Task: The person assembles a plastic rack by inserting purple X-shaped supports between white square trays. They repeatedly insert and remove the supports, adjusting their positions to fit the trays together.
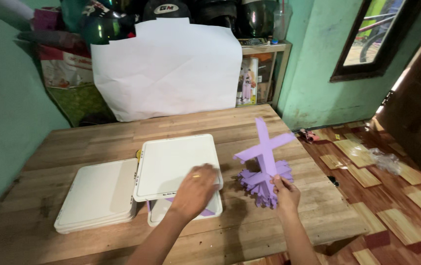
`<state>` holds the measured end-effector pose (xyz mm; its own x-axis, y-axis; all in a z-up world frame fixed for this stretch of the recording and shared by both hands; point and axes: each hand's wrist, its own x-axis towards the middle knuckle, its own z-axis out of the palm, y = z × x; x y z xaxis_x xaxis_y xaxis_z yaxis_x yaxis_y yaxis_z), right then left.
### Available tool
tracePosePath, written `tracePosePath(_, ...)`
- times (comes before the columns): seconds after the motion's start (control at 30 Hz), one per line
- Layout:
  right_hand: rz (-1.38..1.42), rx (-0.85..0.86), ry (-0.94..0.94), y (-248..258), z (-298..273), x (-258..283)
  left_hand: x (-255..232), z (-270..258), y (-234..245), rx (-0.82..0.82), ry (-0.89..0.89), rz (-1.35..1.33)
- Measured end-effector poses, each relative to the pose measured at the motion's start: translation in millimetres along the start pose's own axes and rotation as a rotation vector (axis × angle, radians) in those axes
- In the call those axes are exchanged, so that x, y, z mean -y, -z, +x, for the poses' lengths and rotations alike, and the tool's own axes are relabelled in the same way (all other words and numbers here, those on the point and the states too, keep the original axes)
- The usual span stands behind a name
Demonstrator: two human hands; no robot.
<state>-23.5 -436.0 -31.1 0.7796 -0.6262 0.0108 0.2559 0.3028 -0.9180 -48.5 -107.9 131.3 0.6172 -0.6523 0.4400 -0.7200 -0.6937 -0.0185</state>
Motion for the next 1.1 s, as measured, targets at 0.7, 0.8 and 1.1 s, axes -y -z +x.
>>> tracePosePath(0.7,-0.525,-0.258,-0.006,42.9,7.8,-63.3,14.8,-50.0,-69.9,-0.209,0.374,-0.022)
tracePosePath(0.8,-0.77,-0.254,-0.042,40.2,-1.3,-47.2,14.8,-49.1,-71.0,-0.212,0.373,-0.013)
tracePosePath(1.1,-1.367,-0.334,0.323,36.5,-17.3,-21.2,13.0,-50.9,-72.3,-0.201,0.394,-0.031)
